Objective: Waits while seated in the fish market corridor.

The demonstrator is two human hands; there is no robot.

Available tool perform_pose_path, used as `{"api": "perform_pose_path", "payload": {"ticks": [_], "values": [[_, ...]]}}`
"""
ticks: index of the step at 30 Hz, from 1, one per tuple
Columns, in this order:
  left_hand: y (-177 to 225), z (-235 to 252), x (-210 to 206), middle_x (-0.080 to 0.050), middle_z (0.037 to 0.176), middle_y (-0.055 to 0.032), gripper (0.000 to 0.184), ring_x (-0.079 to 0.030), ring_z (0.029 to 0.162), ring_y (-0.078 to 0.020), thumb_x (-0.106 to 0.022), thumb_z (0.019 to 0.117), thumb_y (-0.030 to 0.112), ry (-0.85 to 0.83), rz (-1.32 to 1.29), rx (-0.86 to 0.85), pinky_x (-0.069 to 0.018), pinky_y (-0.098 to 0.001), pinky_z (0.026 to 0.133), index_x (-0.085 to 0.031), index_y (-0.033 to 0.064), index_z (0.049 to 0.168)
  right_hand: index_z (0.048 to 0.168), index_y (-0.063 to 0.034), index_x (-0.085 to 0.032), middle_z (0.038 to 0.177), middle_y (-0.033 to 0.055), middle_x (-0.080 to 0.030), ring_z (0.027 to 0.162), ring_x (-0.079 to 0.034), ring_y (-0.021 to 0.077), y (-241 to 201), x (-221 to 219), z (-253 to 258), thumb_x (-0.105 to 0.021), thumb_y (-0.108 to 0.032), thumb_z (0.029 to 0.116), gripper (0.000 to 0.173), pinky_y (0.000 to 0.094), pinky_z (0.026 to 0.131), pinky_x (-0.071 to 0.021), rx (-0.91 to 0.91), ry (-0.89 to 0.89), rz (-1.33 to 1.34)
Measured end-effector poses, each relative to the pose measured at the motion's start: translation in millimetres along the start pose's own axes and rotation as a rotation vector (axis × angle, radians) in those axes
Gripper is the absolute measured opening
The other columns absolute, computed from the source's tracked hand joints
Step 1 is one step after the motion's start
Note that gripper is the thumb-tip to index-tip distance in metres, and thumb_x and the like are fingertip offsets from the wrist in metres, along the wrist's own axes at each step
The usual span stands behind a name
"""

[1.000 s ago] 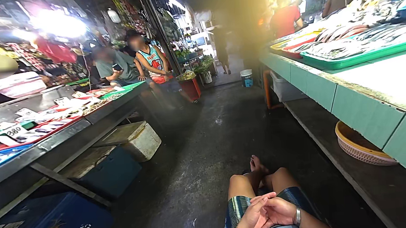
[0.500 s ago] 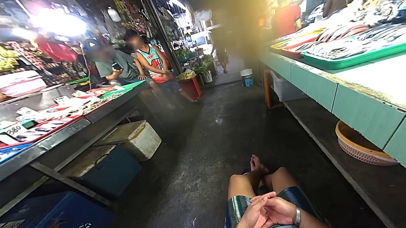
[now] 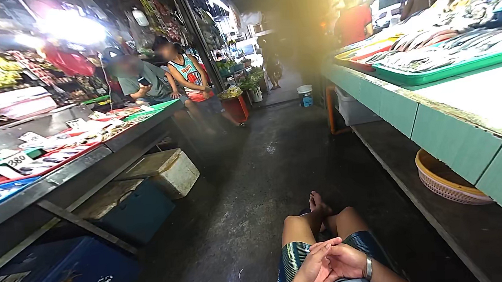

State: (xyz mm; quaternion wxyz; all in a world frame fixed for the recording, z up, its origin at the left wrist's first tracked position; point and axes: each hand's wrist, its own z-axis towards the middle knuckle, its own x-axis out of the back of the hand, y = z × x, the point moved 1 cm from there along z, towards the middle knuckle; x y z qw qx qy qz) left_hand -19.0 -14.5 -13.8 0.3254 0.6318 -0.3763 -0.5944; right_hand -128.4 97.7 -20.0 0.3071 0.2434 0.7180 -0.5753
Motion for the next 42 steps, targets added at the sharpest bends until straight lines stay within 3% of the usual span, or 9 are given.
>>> {"api": "perform_pose_path", "payload": {"ticks": [13,23,28,42], "values": [[1.0,-0.9,-2.0,-0.068,0.128,-0.0181,0.048,-0.065,0.121,-0.0282,-0.035,0.1110,0.032,-0.001,-0.003,-0.003,-0.0516,-0.0493,0.105,-0.055,0.0060,0.146,0.139,-0.0123,-0.057,0.117,0.0209,-0.071,0.106,-0.070,0.0364,1.5,1.1,1.0,-0.041,-0.040,0.1086,0.044,0.0578,0.093,-0.0573,0.014,-0.004,-0.014],[-1.6,3.7,0.3,-0.067,0.129,-0.0200,0.048,-0.063,0.123,-0.0303,-0.034,0.1116,0.032,-0.019,-0.012,0.001,-0.0501,-0.0507,0.107,-0.055,0.0058,0.146,0.133,-0.0092,-0.060,0.116,0.0215,-0.071,0.107,-0.070,0.0369,-1.2,0.0,-3.7,-0.041,-0.039,0.1082,0.044,0.0583,0.094,-0.0571,0.013,0.016,0.003],[-1.3,0.4,0.8,-0.068,0.129,-0.0196,0.048,-0.064,0.122,-0.0295,-0.033,0.1118,0.031,0.014,-0.009,-0.009,-0.0504,-0.0498,0.106,-0.056,0.0052,0.145,0.141,-0.0117,-0.056,0.121,0.0228,-0.069,0.111,-0.069,0.0387,1.6,3.2,1.6,-0.042,-0.039,0.1087,0.044,0.0597,0.096,-0.0557,0.010,-0.007,0.005],[0.1,-0.4,-0.8,-0.067,0.130,-0.0189,0.049,-0.064,0.123,-0.0289,-0.034,0.1114,0.032,0.012,0.010,0.003,-0.0511,-0.0492,0.106,-0.055,0.0062,0.146,0.137,-0.0106,-0.057,0.116,0.0214,-0.070,0.106,-0.070,0.0367,-0.2,-4.1,-1.4,-0.045,-0.042,0.1065,0.045,0.0576,0.093,-0.0576,0.018,0.036,-0.017]]}}
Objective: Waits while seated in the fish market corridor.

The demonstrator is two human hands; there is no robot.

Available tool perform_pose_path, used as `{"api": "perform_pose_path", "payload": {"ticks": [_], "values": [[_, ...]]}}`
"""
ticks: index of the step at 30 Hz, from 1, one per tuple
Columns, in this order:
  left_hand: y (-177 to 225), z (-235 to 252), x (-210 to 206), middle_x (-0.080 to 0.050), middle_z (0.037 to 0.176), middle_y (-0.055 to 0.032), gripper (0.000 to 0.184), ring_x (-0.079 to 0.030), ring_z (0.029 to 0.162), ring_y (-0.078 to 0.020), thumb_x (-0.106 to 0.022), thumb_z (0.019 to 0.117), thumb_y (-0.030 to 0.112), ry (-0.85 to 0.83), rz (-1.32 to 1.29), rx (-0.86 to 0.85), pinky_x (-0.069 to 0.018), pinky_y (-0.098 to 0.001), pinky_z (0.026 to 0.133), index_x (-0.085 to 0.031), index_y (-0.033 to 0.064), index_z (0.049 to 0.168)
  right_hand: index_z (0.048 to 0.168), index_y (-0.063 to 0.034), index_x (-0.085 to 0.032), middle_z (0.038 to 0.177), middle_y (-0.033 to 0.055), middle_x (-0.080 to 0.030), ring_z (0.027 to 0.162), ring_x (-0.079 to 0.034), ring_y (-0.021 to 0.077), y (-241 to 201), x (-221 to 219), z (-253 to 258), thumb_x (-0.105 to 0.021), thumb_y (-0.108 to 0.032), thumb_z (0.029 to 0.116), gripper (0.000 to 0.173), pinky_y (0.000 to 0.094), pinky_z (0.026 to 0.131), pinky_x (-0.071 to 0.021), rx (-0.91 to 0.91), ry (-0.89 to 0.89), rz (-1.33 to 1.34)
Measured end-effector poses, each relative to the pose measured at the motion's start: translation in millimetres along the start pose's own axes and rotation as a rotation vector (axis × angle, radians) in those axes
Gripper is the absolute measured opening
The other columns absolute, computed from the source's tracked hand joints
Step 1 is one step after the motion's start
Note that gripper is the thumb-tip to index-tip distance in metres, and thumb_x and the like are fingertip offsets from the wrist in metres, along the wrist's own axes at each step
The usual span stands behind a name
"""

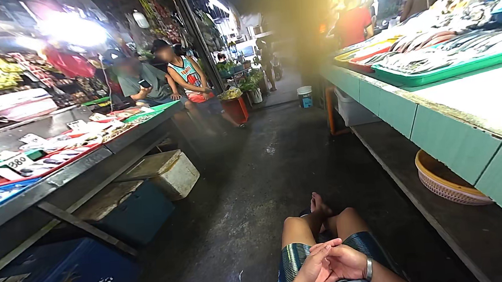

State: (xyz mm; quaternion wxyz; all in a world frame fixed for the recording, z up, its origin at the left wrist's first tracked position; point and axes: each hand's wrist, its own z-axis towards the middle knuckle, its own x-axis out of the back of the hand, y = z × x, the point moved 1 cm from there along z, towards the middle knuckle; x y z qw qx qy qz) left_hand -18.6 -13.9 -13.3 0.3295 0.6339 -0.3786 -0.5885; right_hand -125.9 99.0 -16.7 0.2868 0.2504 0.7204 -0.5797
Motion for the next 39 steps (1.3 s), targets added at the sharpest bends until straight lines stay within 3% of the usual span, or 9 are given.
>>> {"api": "perform_pose_path", "payload": {"ticks": [36,39], "values": [[2.2,1.6,-3.6,-0.067,0.129,-0.0181,0.048,-0.065,0.121,-0.0284,-0.035,0.1115,0.032,-0.012,-0.006,-0.002,-0.0518,-0.0495,0.105,-0.055,0.0059,0.146,0.139,-0.0112,-0.056,0.118,0.0214,-0.070,0.108,-0.069,0.0373,2.9,10.0,1.7,-0.041,-0.040,0.1087,0.045,0.0592,0.094,-0.0565,0.014,-0.036,0.015],[16.2,-1.0,-22.4,-0.071,0.124,-0.0113,0.045,-0.067,0.115,-0.0191,-0.031,0.1108,0.023,0.098,0.088,-0.001,-0.0552,-0.0409,0.101,-0.056,0.0023,0.142,0.139,-0.0084,-0.053,0.117,0.0188,-0.071,0.107,-0.071,0.0341,-0.1,4.2,-1.6,-0.039,-0.037,0.1102,0.043,0.0564,0.093,-0.0582,0.039,0.005,-0.026]]}}
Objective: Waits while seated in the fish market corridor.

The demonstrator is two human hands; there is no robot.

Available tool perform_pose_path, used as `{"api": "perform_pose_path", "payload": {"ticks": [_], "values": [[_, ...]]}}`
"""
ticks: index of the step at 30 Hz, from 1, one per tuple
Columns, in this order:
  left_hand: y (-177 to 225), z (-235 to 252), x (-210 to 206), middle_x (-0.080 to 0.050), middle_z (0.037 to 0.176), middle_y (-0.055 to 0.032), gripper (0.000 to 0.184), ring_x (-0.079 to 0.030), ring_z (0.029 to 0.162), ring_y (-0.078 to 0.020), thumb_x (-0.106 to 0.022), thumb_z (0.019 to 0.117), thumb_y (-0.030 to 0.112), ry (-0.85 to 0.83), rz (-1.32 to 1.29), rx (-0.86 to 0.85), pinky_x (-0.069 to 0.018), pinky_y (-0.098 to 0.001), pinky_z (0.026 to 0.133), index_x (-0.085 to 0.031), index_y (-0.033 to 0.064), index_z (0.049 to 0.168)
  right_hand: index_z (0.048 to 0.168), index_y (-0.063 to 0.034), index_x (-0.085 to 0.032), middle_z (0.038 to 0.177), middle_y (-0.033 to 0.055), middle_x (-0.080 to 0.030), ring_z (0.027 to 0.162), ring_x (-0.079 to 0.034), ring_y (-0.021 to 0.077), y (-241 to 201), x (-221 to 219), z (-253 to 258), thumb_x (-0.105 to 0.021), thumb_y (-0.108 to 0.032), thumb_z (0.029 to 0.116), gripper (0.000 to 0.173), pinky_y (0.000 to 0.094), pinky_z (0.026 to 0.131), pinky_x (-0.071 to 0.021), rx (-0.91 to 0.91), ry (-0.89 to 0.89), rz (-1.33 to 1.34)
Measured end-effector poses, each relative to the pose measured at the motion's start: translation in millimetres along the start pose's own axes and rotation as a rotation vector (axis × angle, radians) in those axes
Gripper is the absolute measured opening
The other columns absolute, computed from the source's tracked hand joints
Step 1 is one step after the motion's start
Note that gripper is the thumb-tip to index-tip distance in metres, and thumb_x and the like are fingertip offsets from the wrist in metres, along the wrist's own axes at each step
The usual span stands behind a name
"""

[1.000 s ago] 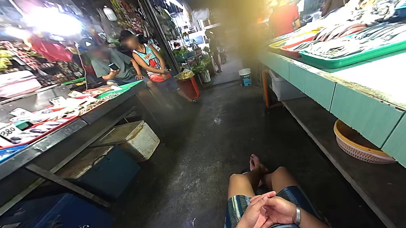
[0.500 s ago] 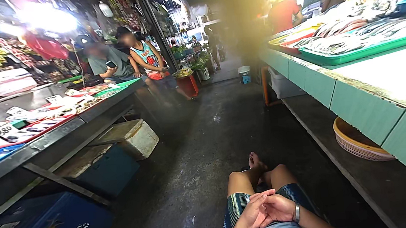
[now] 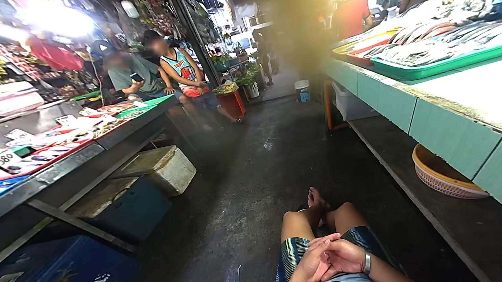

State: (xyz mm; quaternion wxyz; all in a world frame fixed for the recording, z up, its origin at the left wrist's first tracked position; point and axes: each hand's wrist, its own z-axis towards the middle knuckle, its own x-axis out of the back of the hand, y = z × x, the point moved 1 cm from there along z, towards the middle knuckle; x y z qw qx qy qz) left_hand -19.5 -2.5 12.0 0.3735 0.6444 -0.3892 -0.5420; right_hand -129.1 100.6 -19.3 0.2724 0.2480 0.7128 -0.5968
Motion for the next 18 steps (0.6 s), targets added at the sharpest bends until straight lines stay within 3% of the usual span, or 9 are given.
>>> {"api": "perform_pose_path", "payload": {"ticks": [3,8,11,18], "values": [[8.4,-3.9,-7.8,-0.072,0.122,-0.0083,0.045,-0.068,0.112,-0.0146,-0.030,0.1103,0.019,0.059,0.046,0.001,-0.0559,-0.0367,0.099,-0.056,0.0007,0.141,0.139,-0.0077,-0.052,0.116,0.0169,-0.071,0.107,-0.072,0.0319,-0.7,-4.1,0.1,-0.038,-0.034,0.1105,0.042,0.0545,0.091,-0.0592,0.005,0.018,-0.020],[6.2,-4.4,-4.3,-0.071,0.123,-0.0092,0.045,-0.067,0.113,-0.0148,-0.030,0.1101,0.020,0.056,0.055,-0.008,-0.0554,-0.0368,0.100,-0.056,0.0000,0.142,0.142,-0.0062,-0.052,0.119,0.0209,-0.070,0.109,-0.070,0.0357,7.2,9.9,6.2,-0.041,-0.036,0.1097,0.045,0.0581,0.093,-0.0575,-0.004,-0.017,0.026],[5.7,-2.2,-4.8,-0.071,0.123,-0.0085,0.045,-0.067,0.114,-0.0148,-0.030,0.1101,0.020,0.048,0.054,-0.003,-0.0553,-0.0374,0.100,-0.056,0.0005,0.141,0.139,-0.0068,-0.054,0.116,0.0183,-0.071,0.106,-0.072,0.0333,2.3,3.1,1.7,-0.039,-0.035,0.1106,0.043,0.0556,0.091,-0.0592,-0.006,0.020,0.007],[-16.5,5.0,18.3,-0.068,0.130,-0.0182,0.048,-0.064,0.122,-0.0285,-0.035,0.1114,0.032,-0.113,-0.091,-0.010,-0.0513,-0.0498,0.105,-0.056,0.0060,0.146,0.139,-0.0125,-0.057,0.118,0.0212,-0.070,0.108,-0.070,0.0371,3.2,6.0,3.7,-0.041,-0.040,0.1090,0.044,0.0588,0.094,-0.0567,-0.038,-0.037,0.045]]}}
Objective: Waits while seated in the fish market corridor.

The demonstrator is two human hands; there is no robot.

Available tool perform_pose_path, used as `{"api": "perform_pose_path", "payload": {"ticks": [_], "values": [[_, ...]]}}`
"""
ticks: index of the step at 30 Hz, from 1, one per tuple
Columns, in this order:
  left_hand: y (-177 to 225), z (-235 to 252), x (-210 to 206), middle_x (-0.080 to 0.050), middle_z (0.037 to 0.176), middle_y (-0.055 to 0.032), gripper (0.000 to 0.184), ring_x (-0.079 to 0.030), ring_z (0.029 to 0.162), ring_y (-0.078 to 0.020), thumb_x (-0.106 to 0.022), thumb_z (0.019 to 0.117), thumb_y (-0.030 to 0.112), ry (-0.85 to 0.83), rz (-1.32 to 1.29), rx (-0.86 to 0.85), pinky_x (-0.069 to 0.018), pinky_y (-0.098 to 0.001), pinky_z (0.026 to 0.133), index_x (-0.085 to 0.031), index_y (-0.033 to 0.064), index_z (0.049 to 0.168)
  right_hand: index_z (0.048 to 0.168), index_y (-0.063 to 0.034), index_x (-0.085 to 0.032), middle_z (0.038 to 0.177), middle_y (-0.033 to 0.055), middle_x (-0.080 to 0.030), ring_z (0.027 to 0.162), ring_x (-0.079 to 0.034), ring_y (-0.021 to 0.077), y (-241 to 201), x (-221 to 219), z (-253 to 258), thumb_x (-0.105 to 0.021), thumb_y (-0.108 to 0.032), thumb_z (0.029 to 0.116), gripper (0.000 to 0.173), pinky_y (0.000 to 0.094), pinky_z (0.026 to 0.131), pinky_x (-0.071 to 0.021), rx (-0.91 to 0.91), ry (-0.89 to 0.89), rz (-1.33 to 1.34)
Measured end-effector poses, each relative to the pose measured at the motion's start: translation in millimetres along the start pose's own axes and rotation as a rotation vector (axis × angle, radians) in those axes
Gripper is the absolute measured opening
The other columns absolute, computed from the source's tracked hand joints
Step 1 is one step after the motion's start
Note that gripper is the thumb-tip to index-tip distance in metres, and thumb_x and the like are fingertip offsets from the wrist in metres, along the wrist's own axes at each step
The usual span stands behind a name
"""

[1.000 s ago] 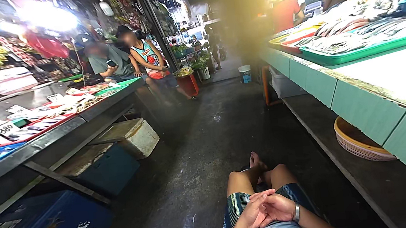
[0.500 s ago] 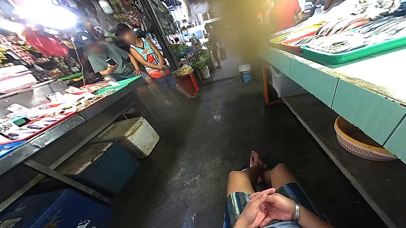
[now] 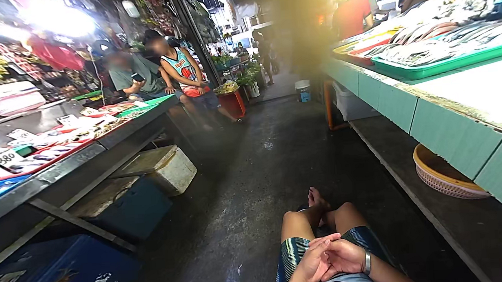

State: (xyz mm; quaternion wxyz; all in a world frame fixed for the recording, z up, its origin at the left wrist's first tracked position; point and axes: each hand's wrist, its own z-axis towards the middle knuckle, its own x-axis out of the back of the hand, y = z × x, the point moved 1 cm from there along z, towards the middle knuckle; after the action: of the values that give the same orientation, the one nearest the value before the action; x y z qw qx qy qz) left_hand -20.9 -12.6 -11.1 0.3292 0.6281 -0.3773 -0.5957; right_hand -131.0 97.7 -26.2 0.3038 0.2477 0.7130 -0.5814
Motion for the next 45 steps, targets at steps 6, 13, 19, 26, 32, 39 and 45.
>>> {"api": "perform_pose_path", "payload": {"ticks": [6,13,19,26,32,39,45], "values": [[1.2,-2.2,0.4,-0.069,0.127,-0.0171,0.048,-0.065,0.120,-0.0273,-0.035,0.1114,0.032,0.014,0.017,-0.010,-0.0520,-0.0488,0.105,-0.057,0.0054,0.144,0.139,-0.0119,-0.057,0.118,0.0215,-0.070,0.108,-0.069,0.0378,-0.3,-3.2,1.0,-0.041,-0.039,0.1092,0.043,0.0597,0.094,-0.0567,0.002,-0.005,0.003],[-0.2,1.3,0.2,-0.067,0.130,-0.0181,0.046,-0.063,0.123,-0.0286,-0.036,0.1112,0.031,0.009,0.005,0.007,-0.0502,-0.0495,0.107,-0.057,0.0064,0.145,0.138,-0.0125,-0.057,0.118,0.0215,-0.070,0.108,-0.070,0.0377,-1.3,-2.6,-2.7,-0.041,-0.040,0.1091,0.043,0.0593,0.094,-0.0567,0.013,-0.003,0.007],[0.3,-0.6,0.1,-0.067,0.131,-0.0175,0.047,-0.064,0.123,-0.0277,-0.034,0.1117,0.031,0.012,0.011,-0.004,-0.0510,-0.0493,0.106,-0.056,0.0050,0.145,0.140,-0.0115,-0.056,0.119,0.0219,-0.070,0.109,-0.069,0.0381,-0.9,-2.1,-0.9,-0.040,-0.038,0.1095,0.043,0.0594,0.094,-0.0565,0.004,0.008,0.008],[0.7,0.6,-1.4,-0.067,0.132,-0.0169,0.048,-0.063,0.123,-0.0276,-0.034,0.1119,0.031,0.017,0.009,0.016,-0.0506,-0.0491,0.107,-0.055,0.0062,0.146,0.138,-0.0115,-0.057,0.118,0.0211,-0.070,0.108,-0.070,0.0371,-1.4,-1.1,-1.9,-0.038,-0.039,0.1094,0.044,0.0590,0.095,-0.0565,0.004,-0.004,-0.009],[1.1,1.1,-0.5,-0.069,0.127,-0.0179,0.048,-0.066,0.119,-0.0285,-0.032,0.1120,0.031,-0.003,0.015,0.001,-0.0531,-0.0493,0.103,-0.056,0.0061,0.145,0.139,-0.0115,-0.056,0.118,0.0225,-0.070,0.107,-0.070,0.0388,-0.9,-1.1,-0.6,-0.040,-0.040,0.1092,0.044,0.0601,0.094,-0.0565,0.015,0.004,0.001],[24.2,-3.1,-29.4,-0.072,0.122,-0.0094,0.045,-0.068,0.113,-0.0160,-0.029,0.1110,0.021,0.129,0.113,0.021,-0.0563,-0.0380,0.099,-0.056,0.0021,0.142,0.134,-0.0049,-0.056,0.110,0.0174,-0.074,0.102,-0.074,0.0330,-9.7,-19.5,-7.2,-0.039,-0.035,0.1113,0.041,0.0558,0.091,-0.0599,0.055,0.095,-0.046],[2.2,2.5,1.6,-0.068,0.128,-0.0179,0.049,-0.065,0.120,-0.0286,-0.032,0.1116,0.033,-0.025,0.015,0.001,-0.0524,-0.0494,0.104,-0.055,0.0064,0.146,0.138,-0.0099,-0.057,0.116,0.0222,-0.070,0.107,-0.070,0.0379,-2.3,-0.4,0.6,-0.041,-0.041,0.1092,0.045,0.0590,0.093,-0.0569,0.012,0.002,0.020]]}}
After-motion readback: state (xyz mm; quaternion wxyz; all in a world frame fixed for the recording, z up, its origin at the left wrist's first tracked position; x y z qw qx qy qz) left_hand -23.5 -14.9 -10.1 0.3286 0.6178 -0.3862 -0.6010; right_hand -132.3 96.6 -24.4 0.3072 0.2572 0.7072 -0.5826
